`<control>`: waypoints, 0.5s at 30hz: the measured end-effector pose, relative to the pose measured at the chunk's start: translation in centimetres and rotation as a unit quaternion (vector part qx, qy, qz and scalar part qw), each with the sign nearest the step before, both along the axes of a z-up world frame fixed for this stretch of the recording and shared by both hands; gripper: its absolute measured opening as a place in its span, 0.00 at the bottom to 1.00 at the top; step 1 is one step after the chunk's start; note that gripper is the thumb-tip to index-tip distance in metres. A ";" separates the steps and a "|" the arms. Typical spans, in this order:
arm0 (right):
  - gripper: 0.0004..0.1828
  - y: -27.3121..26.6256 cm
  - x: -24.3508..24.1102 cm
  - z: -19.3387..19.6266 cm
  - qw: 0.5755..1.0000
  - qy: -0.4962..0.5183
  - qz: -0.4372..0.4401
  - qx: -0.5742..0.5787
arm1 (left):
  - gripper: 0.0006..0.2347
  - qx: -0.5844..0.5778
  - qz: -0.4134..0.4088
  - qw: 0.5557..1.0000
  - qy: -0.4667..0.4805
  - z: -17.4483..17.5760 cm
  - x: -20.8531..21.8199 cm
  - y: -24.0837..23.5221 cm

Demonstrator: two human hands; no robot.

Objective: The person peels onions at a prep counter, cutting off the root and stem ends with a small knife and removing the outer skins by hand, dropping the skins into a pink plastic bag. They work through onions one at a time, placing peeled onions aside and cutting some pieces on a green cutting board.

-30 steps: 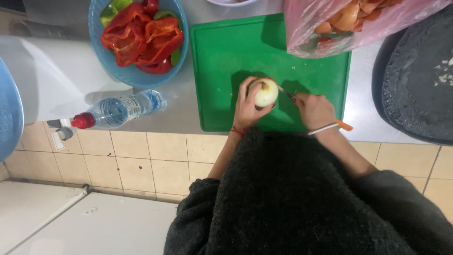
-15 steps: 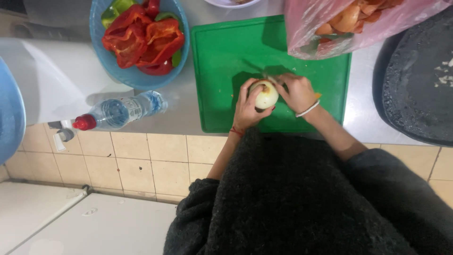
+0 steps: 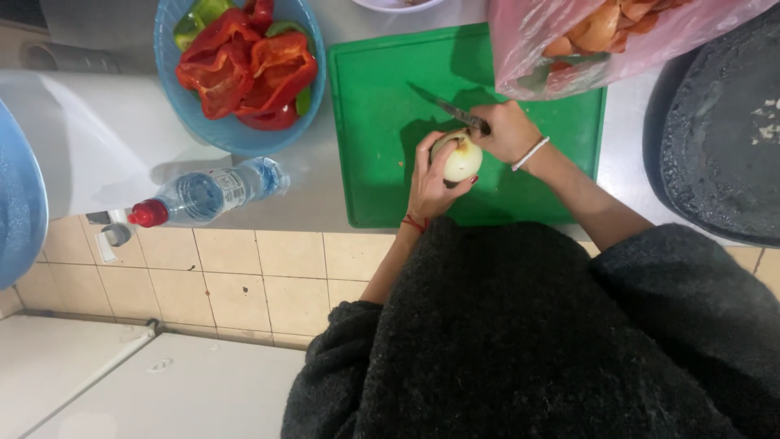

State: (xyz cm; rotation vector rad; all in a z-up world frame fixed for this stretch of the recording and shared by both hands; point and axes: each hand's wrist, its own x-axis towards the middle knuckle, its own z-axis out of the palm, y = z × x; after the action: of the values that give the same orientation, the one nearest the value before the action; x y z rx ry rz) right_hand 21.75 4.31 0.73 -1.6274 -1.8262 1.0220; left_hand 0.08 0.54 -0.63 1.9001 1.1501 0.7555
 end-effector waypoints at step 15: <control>0.07 -6.0 0.9 1.5 0.992 -0.010 -0.122 -0.014 | 0.27 0.184 -0.111 0.976 -0.021 -3.3 -2.0 -2.5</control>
State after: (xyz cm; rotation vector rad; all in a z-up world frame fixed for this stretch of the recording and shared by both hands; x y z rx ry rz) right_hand 22.62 -1.68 2.18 -1.8299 -1.5835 0.9285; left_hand -1.95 -1.99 -3.90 2.2587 0.7913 0.9254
